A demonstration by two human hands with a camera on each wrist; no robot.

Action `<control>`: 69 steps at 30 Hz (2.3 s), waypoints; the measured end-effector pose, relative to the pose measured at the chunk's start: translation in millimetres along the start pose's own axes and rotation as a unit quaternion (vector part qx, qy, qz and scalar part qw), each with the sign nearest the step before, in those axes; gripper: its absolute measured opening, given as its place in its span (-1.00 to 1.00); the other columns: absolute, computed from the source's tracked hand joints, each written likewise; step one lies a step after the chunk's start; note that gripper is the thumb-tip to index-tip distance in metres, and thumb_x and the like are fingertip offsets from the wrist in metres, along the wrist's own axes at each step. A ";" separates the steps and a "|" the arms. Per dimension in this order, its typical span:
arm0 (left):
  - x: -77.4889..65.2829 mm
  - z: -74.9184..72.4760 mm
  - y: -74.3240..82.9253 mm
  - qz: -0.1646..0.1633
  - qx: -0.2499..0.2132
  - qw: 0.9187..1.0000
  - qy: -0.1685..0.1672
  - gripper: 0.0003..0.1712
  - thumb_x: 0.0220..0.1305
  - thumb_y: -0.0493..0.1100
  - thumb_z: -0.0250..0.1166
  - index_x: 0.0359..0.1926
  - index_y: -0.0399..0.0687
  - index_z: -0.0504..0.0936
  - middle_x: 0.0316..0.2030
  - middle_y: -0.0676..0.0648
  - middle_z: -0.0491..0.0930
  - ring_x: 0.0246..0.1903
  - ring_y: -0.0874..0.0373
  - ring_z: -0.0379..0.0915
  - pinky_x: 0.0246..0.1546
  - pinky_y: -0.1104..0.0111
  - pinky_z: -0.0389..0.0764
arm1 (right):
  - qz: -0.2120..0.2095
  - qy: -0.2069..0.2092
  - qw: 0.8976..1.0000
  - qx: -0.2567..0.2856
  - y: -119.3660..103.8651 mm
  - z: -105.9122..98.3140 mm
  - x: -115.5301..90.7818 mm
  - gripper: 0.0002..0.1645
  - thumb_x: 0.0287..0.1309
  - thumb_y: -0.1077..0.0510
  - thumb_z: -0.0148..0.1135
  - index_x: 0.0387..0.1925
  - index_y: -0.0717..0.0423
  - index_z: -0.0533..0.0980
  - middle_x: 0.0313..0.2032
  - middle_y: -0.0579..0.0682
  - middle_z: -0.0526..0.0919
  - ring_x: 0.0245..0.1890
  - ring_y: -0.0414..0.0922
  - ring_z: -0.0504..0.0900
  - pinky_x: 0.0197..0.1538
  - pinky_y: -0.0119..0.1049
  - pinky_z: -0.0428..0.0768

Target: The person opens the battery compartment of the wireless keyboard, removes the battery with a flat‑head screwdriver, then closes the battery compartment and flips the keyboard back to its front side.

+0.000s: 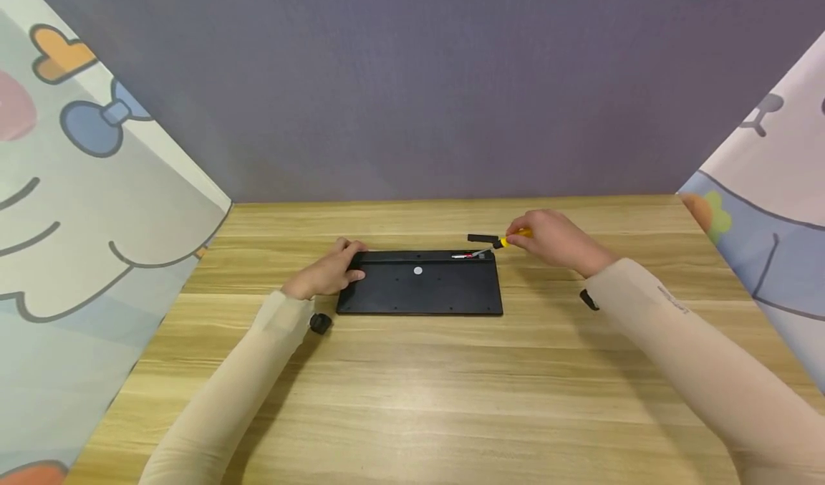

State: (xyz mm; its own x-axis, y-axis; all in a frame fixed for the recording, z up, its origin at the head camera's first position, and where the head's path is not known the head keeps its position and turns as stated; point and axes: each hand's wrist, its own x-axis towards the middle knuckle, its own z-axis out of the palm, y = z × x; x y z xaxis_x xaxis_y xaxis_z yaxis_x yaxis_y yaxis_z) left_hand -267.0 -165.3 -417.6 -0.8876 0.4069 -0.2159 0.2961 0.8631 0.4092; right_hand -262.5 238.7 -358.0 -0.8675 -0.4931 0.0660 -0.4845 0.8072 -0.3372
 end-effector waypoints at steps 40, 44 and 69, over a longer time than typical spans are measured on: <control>-0.9 -3.1 3.1 0.013 0.017 1.000 -0.008 -0.40 0.40 -0.11 0.11 0.40 0.09 0.18 0.11 -0.20 0.13 -0.27 0.06 0.42 -0.26 0.29 0.46 | 0.010 -0.050 0.992 0.119 46.2 48.2 2.3 -0.70 0.46 0.04 -0.12 -0.08 0.08 0.51 -0.47 -0.03 0.42 -0.48 -0.12 0.31 -0.31 -0.12 0.30; -0.1 -2.8 3.5 0.011 0.018 1.000 -0.009 -0.40 0.40 -0.09 0.10 0.41 0.10 0.17 0.12 -0.19 0.13 -0.26 0.05 0.42 -0.26 0.29 0.46 | 0.026 -0.061 0.990 0.125 44.5 45.5 2.6 -0.69 0.46 0.02 -0.13 -0.07 0.07 0.50 -0.50 -0.03 0.38 -0.51 -0.11 0.31 -0.32 -0.13 0.30; 3.2 -0.7 0.4 0.005 0.020 1.000 -0.009 -0.40 0.40 -0.08 0.10 0.41 0.13 0.18 0.10 -0.18 0.14 -0.24 0.05 0.41 -0.23 0.28 0.45 | 0.046 -0.026 0.995 0.090 50.3 38.5 -9.1 -0.73 0.43 0.06 -0.03 -0.08 0.11 0.53 -0.26 0.06 0.57 -0.35 -0.05 0.46 -0.25 -0.07 0.39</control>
State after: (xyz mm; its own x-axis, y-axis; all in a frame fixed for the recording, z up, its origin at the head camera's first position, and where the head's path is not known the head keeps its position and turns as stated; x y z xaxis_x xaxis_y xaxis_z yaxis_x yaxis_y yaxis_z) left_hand -270.1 -163.8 -417.5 -0.8778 0.4212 -0.2280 0.3196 0.8697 0.3761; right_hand -274.5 271.3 -411.7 -0.8981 -0.4393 -0.0197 -0.3708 0.7807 -0.5029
